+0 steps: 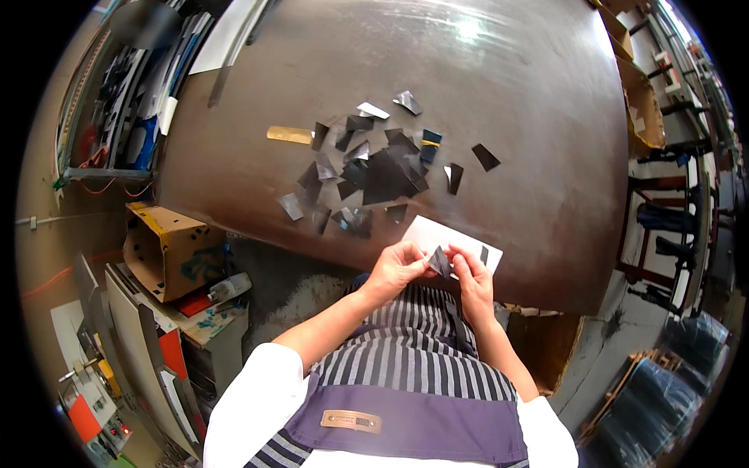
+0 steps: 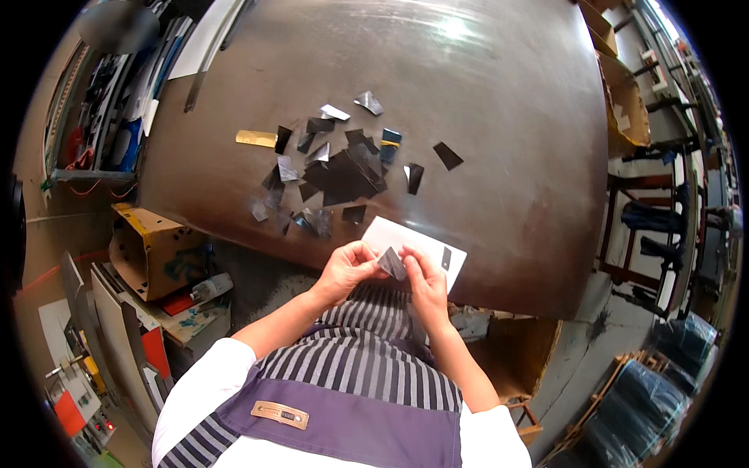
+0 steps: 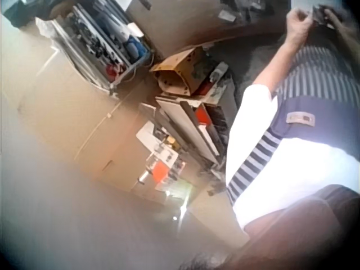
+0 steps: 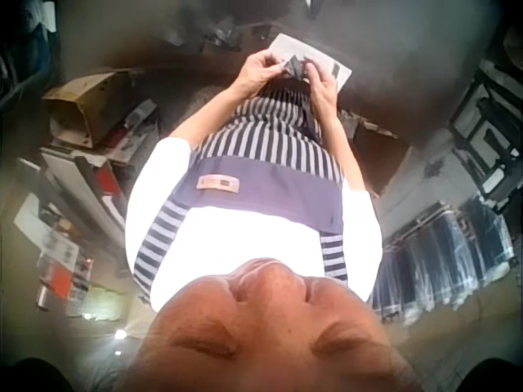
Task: The person arranges small dark tiles onto a white rectangular sheet on a metal table, then uses a machine to press the sheet. The person repeats the arranging and pressing steps multiple times.
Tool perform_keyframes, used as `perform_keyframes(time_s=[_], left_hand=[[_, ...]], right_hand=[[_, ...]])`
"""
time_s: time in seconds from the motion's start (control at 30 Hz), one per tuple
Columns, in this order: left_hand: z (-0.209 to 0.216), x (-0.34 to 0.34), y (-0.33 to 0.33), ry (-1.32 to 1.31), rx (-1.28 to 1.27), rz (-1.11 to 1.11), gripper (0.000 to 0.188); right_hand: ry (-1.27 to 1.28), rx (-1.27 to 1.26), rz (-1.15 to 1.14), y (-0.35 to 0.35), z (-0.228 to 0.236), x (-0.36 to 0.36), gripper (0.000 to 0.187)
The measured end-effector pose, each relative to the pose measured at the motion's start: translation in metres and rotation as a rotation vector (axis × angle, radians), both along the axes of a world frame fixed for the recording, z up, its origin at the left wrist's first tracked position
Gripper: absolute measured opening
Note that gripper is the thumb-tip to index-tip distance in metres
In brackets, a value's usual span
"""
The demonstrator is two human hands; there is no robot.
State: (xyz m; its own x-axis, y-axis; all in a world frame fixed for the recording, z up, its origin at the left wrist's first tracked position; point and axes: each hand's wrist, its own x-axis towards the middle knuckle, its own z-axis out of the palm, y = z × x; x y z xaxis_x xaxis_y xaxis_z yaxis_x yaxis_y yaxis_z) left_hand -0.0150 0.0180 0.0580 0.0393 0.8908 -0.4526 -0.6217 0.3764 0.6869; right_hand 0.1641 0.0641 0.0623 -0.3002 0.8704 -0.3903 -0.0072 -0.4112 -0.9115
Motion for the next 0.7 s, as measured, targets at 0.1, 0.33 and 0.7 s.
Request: perform_keyframes(time_s=[0.1,0.33,0.7], left_hand=[[-0.003,-0.005,-0.001,-0.015,-0.020,-0.029,0.012],[0.002,-0.022,-0.013,0.266,-0.039,0.094,0.017],[-0.010,-0.051,-0.046,0.697,-0.037,0.118,0.013]], right_hand=[[0.117,-0.210,0.096,0.008,0.010,0.000,0.025],[-0.137,0.303,0.017,0.119,-0.011,-0.025,0.003],[-0.771,0.938,-0.145,0.260,-0.083,-0.052,0.016]])
